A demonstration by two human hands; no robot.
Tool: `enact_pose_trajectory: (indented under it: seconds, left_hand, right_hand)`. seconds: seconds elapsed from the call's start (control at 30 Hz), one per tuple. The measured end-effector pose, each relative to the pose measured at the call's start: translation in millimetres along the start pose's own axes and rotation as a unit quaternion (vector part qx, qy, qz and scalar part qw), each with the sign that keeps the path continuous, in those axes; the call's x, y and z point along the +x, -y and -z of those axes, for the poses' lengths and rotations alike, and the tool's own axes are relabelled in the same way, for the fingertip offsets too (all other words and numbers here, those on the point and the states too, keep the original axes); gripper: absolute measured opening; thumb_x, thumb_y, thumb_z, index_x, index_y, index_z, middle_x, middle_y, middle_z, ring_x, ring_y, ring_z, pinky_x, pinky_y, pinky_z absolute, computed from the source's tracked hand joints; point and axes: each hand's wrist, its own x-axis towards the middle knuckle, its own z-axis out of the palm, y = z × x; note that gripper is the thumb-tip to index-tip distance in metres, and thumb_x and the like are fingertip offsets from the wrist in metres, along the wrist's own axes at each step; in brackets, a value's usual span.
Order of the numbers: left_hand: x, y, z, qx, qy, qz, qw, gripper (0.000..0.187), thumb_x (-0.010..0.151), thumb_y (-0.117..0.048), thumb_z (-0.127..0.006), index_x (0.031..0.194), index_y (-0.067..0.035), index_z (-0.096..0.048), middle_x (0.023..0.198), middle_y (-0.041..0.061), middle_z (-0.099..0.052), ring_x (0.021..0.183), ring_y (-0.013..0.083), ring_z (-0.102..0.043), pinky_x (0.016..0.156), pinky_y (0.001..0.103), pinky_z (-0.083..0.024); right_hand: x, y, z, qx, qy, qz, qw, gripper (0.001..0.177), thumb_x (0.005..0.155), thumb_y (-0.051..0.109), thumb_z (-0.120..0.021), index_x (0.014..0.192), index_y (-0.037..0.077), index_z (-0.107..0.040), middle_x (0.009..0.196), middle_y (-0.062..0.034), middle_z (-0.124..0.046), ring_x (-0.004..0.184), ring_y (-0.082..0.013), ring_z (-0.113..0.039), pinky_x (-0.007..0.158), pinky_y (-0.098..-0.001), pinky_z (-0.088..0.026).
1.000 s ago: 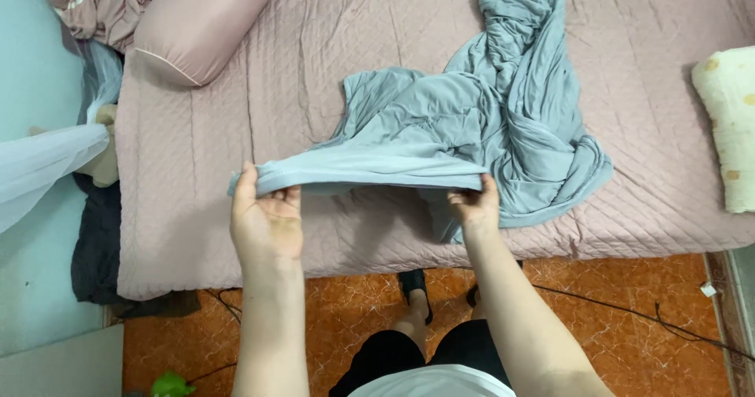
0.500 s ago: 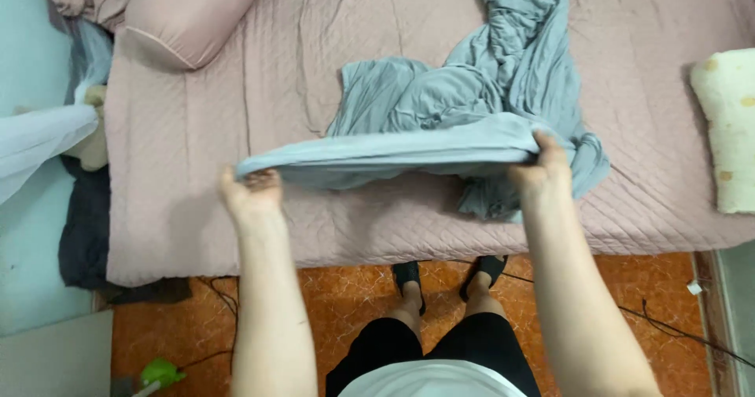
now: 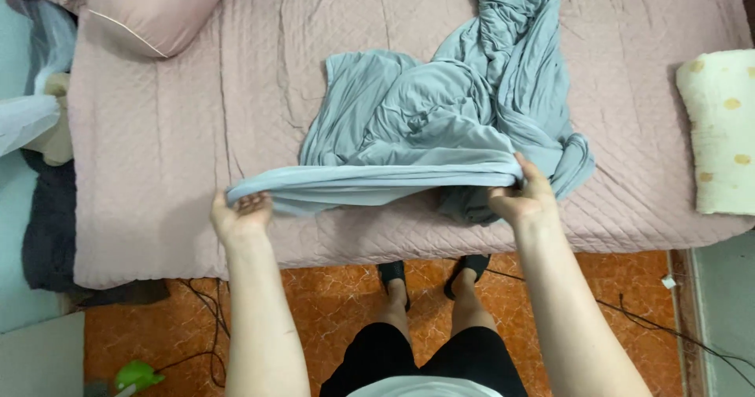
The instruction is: The recorder is folding a light blue fitted bed sheet on a bed.
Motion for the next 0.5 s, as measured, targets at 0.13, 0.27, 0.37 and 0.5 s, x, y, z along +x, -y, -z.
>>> enact_pose_trajectory:
  seconds: [0.13, 0.27, 0.37, 0.5]
  left_hand:
    - [-68, 16, 3, 0.048, 0.001, -0.062, 0.997, 0.041, 0.083, -0.055, -0.078, 0.087, -0.017, -0.064, 0.072, -0.001, -0.062, 0.064, 0.0198, -0.067, 0.063, 0.035, -0.059]
    - [5, 98, 43, 0.057, 0.017, 0.123, 0.991, 0.047, 0.075, -0.044, -0.085, 0.094, -0.012, -0.057, 0.089, 0.007, -0.061, 0.086, 0.0307, -0.063, 0.081, 0.048, -0.053]
    - [77, 142, 70, 0.058, 0.037, 0.141, 0.988, 0.035, 0.078, -0.02, -0.083, 0.097, -0.017, -0.054, 0.098, -0.002, -0.058, 0.098, 0.02, -0.06, 0.094, 0.043, -0.047]
    - [67, 176, 71, 0.115, 0.024, 0.16, 0.98, 0.031, 0.076, -0.022, -0.074, 0.095, -0.018, -0.05, 0.092, -0.003, -0.05, 0.09, 0.0215, -0.056, 0.091, 0.048, -0.05]
  right_hand:
    - [-19, -27, -8, -0.043, 0.016, -0.045, 0.998, 0.028, 0.078, 0.005, -0.09, 0.096, -0.003, -0.07, 0.085, -0.0139, -0.076, 0.078, -0.0261, -0.079, 0.077, -0.0396, -0.069]
    - [-20, -46, 5, -0.106, 0.049, -0.063, 0.991, 0.027, 0.078, 0.004, -0.089, 0.096, -0.001, -0.069, 0.084, -0.012, -0.076, 0.075, -0.0234, -0.078, 0.076, -0.0376, -0.068]
    - [-23, -42, 9, -0.154, 0.073, -0.056, 0.984, 0.025, 0.077, 0.003, -0.089, 0.095, 0.0, -0.071, 0.082, -0.0098, -0.075, 0.073, -0.0206, -0.078, 0.074, -0.0339, -0.068]
    - [-34, -28, 6, -0.183, 0.096, -0.031, 0.978, 0.02, 0.077, 0.005, -0.087, 0.09, 0.005, -0.071, 0.078, -0.0048, -0.075, 0.069, -0.0153, -0.077, 0.071, -0.0278, -0.067]
